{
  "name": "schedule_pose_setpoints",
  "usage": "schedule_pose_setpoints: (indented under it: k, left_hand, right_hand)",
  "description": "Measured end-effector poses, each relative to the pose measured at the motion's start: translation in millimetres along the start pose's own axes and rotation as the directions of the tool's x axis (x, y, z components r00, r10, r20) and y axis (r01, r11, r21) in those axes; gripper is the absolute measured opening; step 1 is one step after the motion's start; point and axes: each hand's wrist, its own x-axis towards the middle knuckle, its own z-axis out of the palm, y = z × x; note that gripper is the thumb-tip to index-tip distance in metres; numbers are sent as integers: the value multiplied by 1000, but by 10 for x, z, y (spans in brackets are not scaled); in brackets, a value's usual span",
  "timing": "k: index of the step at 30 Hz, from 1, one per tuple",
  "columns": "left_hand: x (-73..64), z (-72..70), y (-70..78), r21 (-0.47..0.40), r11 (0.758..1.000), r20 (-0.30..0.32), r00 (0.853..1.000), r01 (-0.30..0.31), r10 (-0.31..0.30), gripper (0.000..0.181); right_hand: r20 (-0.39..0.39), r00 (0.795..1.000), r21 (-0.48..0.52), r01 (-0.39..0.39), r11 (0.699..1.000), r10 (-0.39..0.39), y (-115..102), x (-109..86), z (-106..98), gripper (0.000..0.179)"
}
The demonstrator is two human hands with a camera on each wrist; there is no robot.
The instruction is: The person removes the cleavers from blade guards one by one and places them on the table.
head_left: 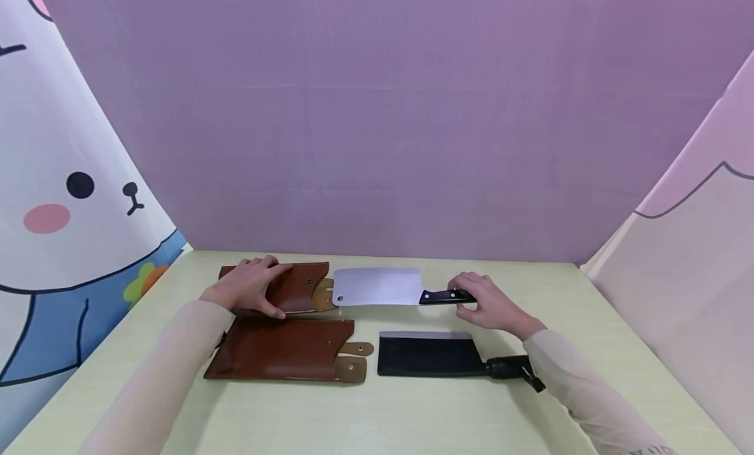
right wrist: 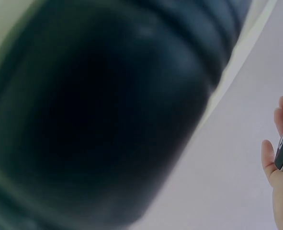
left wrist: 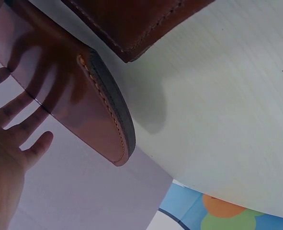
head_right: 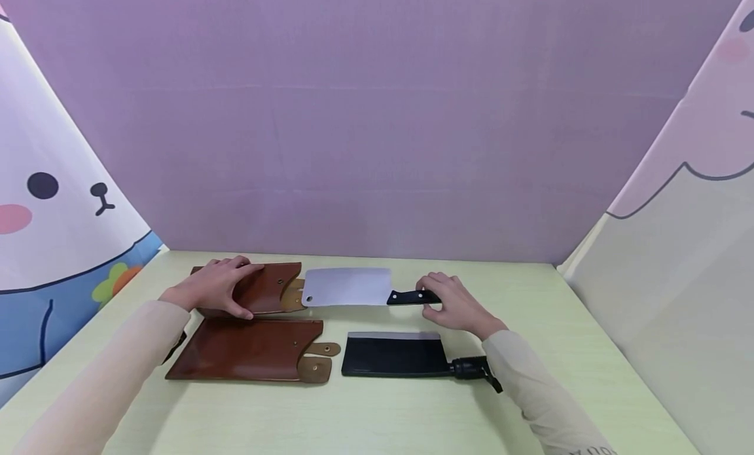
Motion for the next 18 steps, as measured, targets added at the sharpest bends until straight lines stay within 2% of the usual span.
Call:
schedule_pose_setpoints:
  k: [18]
  left_hand:
    - [29,-2,11,-14,1000,5,1000,8,-8,99]
  right_hand:
    - [-26,1000,-34,-14,999,13,161,-179,-73,30]
